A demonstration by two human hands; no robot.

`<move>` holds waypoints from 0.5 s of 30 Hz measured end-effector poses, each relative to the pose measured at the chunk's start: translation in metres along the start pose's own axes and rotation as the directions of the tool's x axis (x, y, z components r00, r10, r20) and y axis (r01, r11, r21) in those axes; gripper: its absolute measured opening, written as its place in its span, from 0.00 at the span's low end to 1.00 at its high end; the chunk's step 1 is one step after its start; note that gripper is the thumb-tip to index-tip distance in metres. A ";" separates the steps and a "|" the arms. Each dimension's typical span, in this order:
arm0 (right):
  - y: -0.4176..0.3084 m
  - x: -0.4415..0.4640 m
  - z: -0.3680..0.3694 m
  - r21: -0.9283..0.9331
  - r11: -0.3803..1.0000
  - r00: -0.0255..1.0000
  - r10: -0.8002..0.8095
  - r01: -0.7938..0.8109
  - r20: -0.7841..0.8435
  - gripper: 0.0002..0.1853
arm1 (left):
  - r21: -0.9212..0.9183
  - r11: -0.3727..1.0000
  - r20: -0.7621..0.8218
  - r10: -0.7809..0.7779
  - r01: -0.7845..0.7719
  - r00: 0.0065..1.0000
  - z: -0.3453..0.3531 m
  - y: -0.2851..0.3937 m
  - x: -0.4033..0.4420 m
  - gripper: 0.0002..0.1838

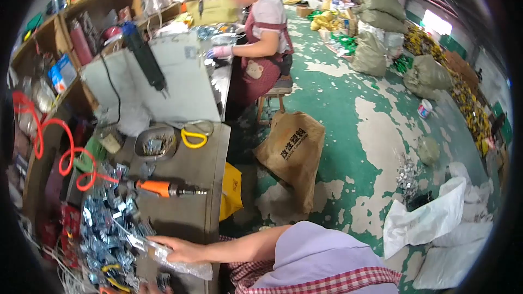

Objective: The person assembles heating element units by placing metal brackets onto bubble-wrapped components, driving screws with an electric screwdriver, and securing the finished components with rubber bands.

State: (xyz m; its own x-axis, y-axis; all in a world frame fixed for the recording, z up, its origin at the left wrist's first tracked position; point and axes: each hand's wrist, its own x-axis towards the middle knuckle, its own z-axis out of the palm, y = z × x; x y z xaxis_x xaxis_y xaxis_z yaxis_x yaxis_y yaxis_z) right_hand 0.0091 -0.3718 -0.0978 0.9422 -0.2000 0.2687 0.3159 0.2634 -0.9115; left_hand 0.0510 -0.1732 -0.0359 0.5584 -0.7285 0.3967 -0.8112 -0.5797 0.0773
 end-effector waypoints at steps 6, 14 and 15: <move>-0.017 -0.033 0.010 0.236 0.941 0.969 0.247 -0.241 0.002 0.40 | -0.417 0.864 0.006 -0.307 0.282 0.952 0.017 -0.016 -0.002 0.02; -0.061 -0.043 0.056 0.496 0.526 0.721 0.554 -0.691 0.417 0.39 | -0.290 0.955 -0.378 -0.168 0.056 0.911 -0.014 -0.008 -0.017 0.13; -0.057 -0.047 0.059 0.481 0.529 0.713 0.566 -0.699 0.413 0.39 | -0.281 0.956 -0.376 -0.186 0.080 0.907 -0.015 -0.010 -0.024 0.13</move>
State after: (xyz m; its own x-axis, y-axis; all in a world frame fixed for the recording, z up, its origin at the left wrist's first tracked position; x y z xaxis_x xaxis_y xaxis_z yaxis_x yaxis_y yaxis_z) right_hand -0.0463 -0.3218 -0.0403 0.8967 0.3968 -0.1960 -0.4381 0.7331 -0.5203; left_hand 0.0432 -0.1443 -0.0328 0.5926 -0.4157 0.6899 -0.7800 -0.5100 0.3627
